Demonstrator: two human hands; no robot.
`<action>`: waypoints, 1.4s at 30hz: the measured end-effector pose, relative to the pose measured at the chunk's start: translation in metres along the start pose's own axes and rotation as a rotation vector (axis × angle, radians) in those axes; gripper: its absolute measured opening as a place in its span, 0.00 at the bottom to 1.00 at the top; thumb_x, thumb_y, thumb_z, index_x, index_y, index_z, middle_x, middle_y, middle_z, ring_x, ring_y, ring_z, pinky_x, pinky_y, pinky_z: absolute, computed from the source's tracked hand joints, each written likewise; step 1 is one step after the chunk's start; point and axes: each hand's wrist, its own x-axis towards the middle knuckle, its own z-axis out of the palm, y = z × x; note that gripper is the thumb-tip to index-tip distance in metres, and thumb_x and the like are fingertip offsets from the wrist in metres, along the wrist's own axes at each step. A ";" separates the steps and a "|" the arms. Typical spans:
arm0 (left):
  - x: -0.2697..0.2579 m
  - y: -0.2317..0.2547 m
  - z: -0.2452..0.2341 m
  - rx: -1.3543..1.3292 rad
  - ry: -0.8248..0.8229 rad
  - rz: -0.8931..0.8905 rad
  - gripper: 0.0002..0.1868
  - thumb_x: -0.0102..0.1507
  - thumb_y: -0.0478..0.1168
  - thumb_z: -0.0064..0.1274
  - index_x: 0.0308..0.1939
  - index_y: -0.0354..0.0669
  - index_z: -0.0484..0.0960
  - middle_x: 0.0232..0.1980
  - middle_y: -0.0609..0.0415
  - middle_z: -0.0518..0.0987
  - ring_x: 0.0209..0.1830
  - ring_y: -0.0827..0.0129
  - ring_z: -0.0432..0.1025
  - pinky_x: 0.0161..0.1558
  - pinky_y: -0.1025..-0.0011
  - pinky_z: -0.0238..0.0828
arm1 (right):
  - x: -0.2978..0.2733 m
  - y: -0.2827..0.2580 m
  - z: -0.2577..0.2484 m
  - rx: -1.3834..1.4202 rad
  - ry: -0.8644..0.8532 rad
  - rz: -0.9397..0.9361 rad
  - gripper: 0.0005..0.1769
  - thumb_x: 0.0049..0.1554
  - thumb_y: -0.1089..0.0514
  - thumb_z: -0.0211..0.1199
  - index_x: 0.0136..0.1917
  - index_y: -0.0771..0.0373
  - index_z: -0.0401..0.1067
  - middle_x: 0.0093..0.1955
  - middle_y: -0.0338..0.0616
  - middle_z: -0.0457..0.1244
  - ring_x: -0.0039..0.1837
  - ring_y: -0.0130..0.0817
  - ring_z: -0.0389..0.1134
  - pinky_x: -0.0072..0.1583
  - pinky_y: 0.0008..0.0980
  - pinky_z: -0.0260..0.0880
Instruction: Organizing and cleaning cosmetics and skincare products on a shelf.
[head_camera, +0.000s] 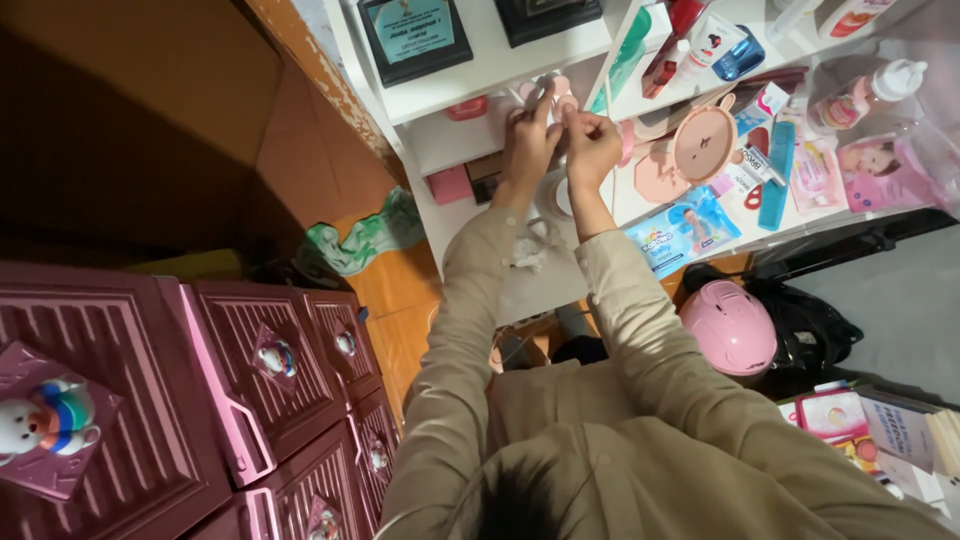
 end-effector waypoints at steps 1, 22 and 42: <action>0.000 0.001 0.001 0.000 0.000 -0.001 0.36 0.56 0.36 0.64 0.68 0.35 0.71 0.42 0.38 0.83 0.41 0.48 0.77 0.51 0.55 0.69 | 0.000 0.005 -0.001 -0.001 -0.001 0.001 0.18 0.54 0.50 0.77 0.40 0.69 0.79 0.32 0.39 0.69 0.34 0.21 0.66 0.37 0.22 0.66; 0.034 -0.050 0.083 0.322 -0.061 -0.312 0.15 0.64 0.31 0.43 0.55 0.38 0.76 0.41 0.36 0.81 0.39 0.44 0.78 0.39 0.51 0.74 | -0.008 -0.001 -0.028 0.284 -0.132 0.097 0.11 0.62 0.57 0.68 0.41 0.65 0.74 0.31 0.32 0.63 0.33 0.19 0.62 0.36 0.21 0.61; 0.055 -0.104 0.090 0.538 0.004 -0.473 0.17 0.62 0.49 0.49 0.43 0.43 0.87 0.45 0.42 0.84 0.46 0.44 0.77 0.45 0.47 0.71 | -0.001 -0.008 -0.030 -0.065 -0.596 -0.052 0.22 0.60 0.68 0.54 0.68 0.67 0.69 0.41 0.48 0.71 0.42 0.31 0.73 0.45 0.29 0.72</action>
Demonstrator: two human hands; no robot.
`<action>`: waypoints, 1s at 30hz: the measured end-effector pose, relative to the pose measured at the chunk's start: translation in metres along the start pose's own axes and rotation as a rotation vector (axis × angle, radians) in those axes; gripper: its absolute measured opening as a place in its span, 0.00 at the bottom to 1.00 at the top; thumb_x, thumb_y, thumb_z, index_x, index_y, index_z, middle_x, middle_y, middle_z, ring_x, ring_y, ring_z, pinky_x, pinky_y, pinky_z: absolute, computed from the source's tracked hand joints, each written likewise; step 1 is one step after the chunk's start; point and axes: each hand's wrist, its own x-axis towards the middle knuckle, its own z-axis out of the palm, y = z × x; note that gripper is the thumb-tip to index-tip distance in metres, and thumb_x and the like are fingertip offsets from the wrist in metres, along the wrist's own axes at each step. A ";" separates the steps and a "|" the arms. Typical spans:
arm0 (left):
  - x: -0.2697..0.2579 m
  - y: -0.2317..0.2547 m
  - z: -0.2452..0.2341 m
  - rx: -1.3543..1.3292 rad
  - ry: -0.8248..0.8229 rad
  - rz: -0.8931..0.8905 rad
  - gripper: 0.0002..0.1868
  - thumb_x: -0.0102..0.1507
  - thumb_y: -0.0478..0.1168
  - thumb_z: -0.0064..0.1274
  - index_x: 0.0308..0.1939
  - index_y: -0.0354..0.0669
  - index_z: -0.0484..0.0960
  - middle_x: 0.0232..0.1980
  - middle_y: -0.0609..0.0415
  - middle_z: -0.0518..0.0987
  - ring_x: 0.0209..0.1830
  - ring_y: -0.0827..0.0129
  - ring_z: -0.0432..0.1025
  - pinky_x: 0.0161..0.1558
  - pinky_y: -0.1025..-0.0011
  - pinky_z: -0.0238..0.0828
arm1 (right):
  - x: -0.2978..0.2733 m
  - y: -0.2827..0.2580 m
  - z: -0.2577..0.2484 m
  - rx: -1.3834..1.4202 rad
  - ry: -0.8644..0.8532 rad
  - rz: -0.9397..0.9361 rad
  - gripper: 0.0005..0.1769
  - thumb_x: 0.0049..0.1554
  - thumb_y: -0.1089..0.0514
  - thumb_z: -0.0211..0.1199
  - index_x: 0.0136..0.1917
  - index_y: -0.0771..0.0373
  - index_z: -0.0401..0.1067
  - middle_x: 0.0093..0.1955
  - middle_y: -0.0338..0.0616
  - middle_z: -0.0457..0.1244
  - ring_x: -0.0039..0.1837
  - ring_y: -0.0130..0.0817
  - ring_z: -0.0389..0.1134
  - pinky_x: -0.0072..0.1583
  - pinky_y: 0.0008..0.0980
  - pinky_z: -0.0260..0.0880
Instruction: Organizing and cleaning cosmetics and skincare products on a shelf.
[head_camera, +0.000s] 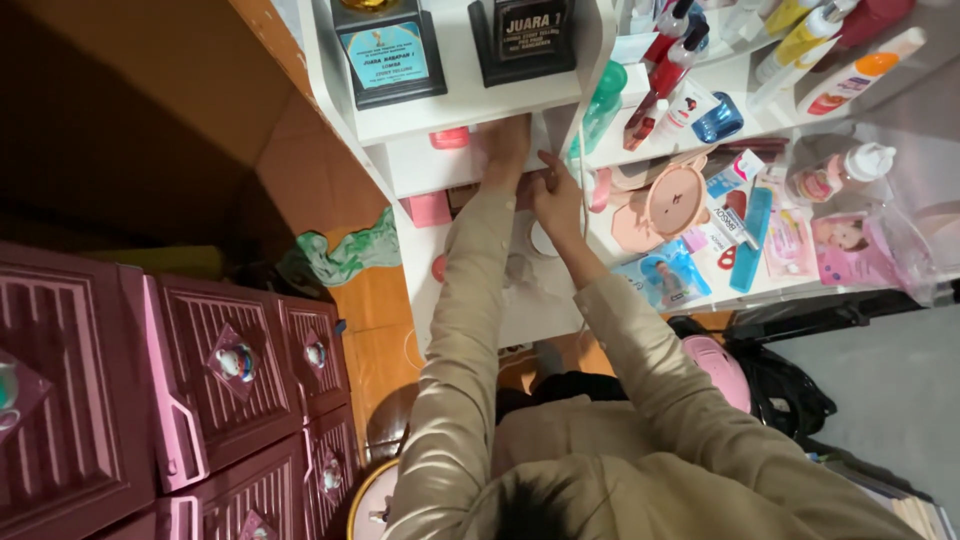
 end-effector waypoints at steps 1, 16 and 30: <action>0.000 -0.001 0.002 0.002 0.002 -0.001 0.17 0.62 0.49 0.49 0.43 0.43 0.87 0.45 0.42 0.84 0.46 0.44 0.77 0.45 0.47 0.71 | -0.001 0.003 0.001 0.002 -0.002 -0.001 0.22 0.60 0.68 0.54 0.68 0.67 0.69 0.41 0.48 0.71 0.42 0.31 0.73 0.45 0.29 0.72; -0.021 0.024 -0.061 -0.135 0.571 0.281 0.06 0.54 0.32 0.56 0.35 0.42 0.83 0.38 0.45 0.79 0.41 0.44 0.73 0.48 0.49 0.66 | -0.012 0.054 -0.003 0.076 0.011 -0.253 0.18 0.65 0.68 0.59 0.68 0.69 0.71 0.56 0.50 0.72 0.53 0.30 0.75 0.51 0.30 0.75; -0.130 0.047 -0.180 -0.243 0.532 -0.096 0.29 0.57 0.47 0.61 0.59 0.40 0.74 0.63 0.48 0.72 0.65 0.51 0.64 0.63 0.51 0.51 | -0.004 -0.015 -0.016 -0.162 -0.023 -0.356 0.17 0.58 0.68 0.59 0.61 0.66 0.74 0.51 0.57 0.70 0.50 0.50 0.74 0.52 0.39 0.73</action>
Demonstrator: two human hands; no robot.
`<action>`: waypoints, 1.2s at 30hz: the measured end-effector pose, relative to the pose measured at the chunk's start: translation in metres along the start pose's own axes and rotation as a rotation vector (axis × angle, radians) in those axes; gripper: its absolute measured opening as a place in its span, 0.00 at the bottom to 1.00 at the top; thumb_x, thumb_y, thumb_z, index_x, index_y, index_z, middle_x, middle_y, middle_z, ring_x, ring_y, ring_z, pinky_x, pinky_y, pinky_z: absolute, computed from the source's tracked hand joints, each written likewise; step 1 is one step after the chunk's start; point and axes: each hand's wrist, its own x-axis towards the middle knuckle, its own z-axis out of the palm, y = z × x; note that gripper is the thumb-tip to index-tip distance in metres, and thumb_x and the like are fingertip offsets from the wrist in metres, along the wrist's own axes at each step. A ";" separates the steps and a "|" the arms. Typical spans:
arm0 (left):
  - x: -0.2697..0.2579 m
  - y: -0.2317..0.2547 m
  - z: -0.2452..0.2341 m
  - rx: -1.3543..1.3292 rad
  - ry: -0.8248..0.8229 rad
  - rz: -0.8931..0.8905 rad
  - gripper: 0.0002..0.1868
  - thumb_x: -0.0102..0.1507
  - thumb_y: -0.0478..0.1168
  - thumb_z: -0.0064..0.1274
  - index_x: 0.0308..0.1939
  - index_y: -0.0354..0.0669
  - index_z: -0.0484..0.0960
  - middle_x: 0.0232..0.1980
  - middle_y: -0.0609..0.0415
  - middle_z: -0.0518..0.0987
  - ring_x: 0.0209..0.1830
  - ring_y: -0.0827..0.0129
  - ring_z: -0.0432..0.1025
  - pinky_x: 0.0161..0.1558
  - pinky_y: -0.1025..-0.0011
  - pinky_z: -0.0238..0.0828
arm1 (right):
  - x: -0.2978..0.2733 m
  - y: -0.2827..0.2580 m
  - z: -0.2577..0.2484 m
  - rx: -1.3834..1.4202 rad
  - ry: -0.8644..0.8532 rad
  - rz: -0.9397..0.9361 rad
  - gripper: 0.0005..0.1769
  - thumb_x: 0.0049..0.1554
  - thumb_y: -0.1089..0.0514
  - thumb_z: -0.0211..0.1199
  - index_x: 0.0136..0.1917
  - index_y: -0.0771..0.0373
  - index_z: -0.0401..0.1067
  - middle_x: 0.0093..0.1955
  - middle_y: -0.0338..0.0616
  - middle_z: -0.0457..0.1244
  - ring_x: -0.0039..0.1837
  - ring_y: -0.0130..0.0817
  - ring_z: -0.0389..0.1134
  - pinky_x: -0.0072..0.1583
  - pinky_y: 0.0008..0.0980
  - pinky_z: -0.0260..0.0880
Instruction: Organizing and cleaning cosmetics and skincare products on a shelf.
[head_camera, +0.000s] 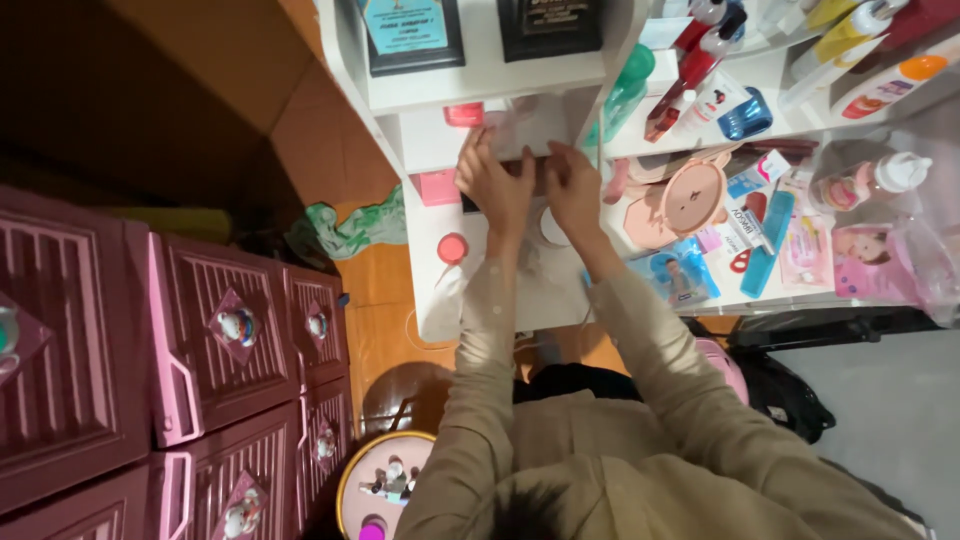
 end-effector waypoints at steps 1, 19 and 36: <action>-0.001 -0.004 -0.003 0.005 0.001 0.000 0.29 0.57 0.47 0.61 0.59 0.40 0.74 0.63 0.48 0.72 0.65 0.51 0.64 0.63 0.51 0.51 | 0.005 0.001 0.006 0.004 -0.003 0.000 0.17 0.58 0.68 0.59 0.61 0.66 0.74 0.51 0.57 0.70 0.50 0.50 0.74 0.52 0.39 0.73; -0.005 -0.051 0.003 0.075 -0.329 0.082 0.28 0.59 0.44 0.64 0.63 0.51 0.79 0.66 0.53 0.77 0.63 0.56 0.68 0.63 0.53 0.60 | 0.041 0.026 0.041 -0.658 -0.284 -0.036 0.45 0.52 0.60 0.69 0.81 0.56 0.60 0.78 0.61 0.48 0.57 0.63 0.71 0.52 0.52 0.75; -0.010 -0.057 0.015 0.201 -0.335 0.041 0.32 0.54 0.46 0.65 0.63 0.59 0.78 0.66 0.59 0.76 0.64 0.60 0.68 0.65 0.36 0.49 | 0.070 0.027 0.055 -0.709 -0.388 -0.042 0.35 0.60 0.56 0.58 0.80 0.60 0.59 0.74 0.64 0.53 0.51 0.60 0.72 0.49 0.57 0.73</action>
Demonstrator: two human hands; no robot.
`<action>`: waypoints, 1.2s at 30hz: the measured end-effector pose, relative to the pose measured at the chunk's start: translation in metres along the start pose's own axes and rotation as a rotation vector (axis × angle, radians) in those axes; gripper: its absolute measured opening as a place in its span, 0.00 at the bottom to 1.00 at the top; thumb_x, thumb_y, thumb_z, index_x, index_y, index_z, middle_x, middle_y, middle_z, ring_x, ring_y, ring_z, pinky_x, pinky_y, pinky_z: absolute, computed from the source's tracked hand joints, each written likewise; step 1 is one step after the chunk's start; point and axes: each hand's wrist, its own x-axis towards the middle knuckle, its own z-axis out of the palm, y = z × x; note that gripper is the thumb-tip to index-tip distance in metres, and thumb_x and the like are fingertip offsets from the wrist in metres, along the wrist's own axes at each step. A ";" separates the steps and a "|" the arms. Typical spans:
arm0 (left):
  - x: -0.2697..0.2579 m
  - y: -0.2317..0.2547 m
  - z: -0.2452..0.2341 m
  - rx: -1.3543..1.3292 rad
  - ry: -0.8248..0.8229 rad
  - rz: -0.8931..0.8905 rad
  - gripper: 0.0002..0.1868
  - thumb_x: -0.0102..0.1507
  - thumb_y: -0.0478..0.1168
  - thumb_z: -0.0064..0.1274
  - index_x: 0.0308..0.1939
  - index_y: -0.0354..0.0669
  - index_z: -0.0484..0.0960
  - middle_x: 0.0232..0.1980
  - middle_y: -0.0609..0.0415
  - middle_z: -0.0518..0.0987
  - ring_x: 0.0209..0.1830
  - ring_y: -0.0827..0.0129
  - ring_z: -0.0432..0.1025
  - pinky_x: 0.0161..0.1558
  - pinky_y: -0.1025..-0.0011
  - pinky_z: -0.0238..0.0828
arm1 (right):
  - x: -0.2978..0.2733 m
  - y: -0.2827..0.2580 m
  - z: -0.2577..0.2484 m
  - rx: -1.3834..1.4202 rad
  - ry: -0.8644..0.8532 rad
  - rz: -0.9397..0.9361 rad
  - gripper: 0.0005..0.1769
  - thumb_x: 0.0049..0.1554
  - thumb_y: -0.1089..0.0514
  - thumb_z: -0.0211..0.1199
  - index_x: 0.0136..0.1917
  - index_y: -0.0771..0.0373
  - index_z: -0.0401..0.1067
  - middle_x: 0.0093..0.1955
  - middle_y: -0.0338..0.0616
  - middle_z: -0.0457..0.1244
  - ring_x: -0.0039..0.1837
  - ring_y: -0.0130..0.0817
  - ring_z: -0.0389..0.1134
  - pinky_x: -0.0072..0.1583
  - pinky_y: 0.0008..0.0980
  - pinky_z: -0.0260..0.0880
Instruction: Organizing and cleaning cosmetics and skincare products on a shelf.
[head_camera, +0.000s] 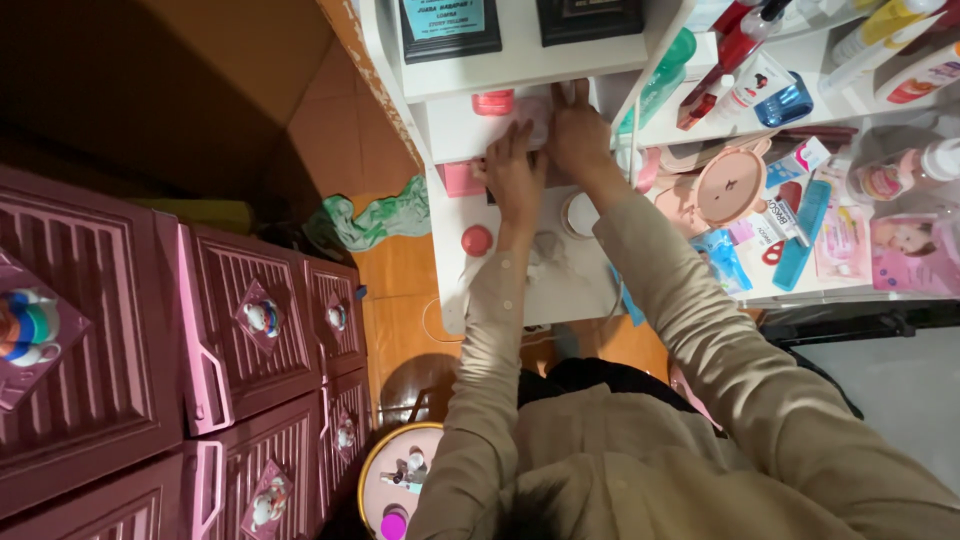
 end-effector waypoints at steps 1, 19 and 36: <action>-0.001 0.001 -0.002 0.001 0.002 -0.003 0.32 0.54 0.46 0.65 0.63 0.59 0.78 0.66 0.59 0.76 0.64 0.60 0.68 0.65 0.36 0.49 | 0.003 0.000 0.001 0.000 -0.001 -0.004 0.35 0.60 0.56 0.58 0.80 0.60 0.59 0.74 0.64 0.53 0.51 0.60 0.72 0.49 0.57 0.73; -0.001 0.007 -0.005 -0.043 -0.011 -0.015 0.28 0.59 0.48 0.60 0.64 0.57 0.78 0.69 0.57 0.75 0.65 0.60 0.68 0.64 0.38 0.50 | 0.002 0.009 0.015 -0.035 0.113 0.018 0.40 0.53 0.58 0.61 0.78 0.61 0.60 0.71 0.76 0.52 0.57 0.68 0.68 0.53 0.55 0.73; 0.010 0.017 0.035 -0.091 -0.061 0.068 0.25 0.62 0.39 0.56 0.64 0.52 0.80 0.69 0.50 0.76 0.65 0.58 0.70 0.65 0.41 0.50 | -0.078 0.006 -0.024 0.345 0.252 -0.022 0.25 0.61 0.66 0.56 0.71 0.76 0.65 0.59 0.71 0.60 0.56 0.65 0.65 0.57 0.54 0.68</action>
